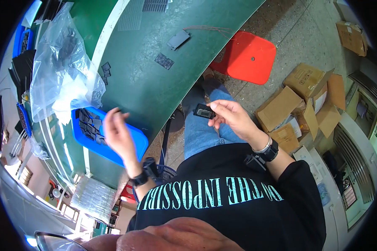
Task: Assembling small plastic components and using a manual pressing machine to join them.
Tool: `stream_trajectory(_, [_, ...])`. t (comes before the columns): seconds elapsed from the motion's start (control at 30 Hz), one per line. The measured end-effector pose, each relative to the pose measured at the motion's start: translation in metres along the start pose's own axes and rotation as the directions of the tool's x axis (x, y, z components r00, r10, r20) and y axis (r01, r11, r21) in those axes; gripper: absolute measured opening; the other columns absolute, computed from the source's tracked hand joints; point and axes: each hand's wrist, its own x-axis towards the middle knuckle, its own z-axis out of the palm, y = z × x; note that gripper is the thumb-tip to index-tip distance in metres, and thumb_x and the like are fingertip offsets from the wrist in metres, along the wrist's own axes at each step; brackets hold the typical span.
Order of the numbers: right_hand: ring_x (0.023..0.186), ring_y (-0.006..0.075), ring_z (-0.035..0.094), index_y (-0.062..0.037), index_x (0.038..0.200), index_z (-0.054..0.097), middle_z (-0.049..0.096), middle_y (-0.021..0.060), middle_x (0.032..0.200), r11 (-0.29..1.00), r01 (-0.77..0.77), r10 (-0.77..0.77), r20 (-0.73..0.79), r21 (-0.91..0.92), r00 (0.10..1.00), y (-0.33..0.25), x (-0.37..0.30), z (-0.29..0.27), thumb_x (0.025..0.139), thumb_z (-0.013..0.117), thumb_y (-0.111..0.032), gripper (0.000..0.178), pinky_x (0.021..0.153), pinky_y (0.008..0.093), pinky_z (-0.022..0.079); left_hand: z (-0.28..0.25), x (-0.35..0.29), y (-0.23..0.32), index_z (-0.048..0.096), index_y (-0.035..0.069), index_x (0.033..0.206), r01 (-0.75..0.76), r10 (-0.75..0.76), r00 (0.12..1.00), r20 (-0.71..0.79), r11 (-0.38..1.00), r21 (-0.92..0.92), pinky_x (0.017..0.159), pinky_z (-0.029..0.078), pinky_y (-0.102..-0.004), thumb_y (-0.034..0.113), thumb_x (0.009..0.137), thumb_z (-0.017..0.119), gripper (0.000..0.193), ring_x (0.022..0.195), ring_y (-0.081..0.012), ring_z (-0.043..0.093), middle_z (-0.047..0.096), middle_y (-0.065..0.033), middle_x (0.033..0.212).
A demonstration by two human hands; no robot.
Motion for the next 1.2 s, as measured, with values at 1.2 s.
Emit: stream_trajectory(1.2, [0.077, 0.0013, 0.053, -0.0021, 0.107, 0.069, 0.063, -0.0044, 0.086, 0.859, 0.298, -0.223, 0.220, -0.416, 0.950, -0.048, 0.024, -0.005, 0.099, 0.062, -0.018, 0.019, 0.063, 0.0187, 0.041, 0.079, -0.060, 0.069, 0.065, -0.002, 0.118, 0.684, -0.313, 0.709, 0.632, 0.521, -0.510, 0.057, 0.052, -0.0216, 0.015, 0.099, 0.063, 0.025, 0.064, -0.0089, 0.063, 0.072, -0.0078, 0.086])
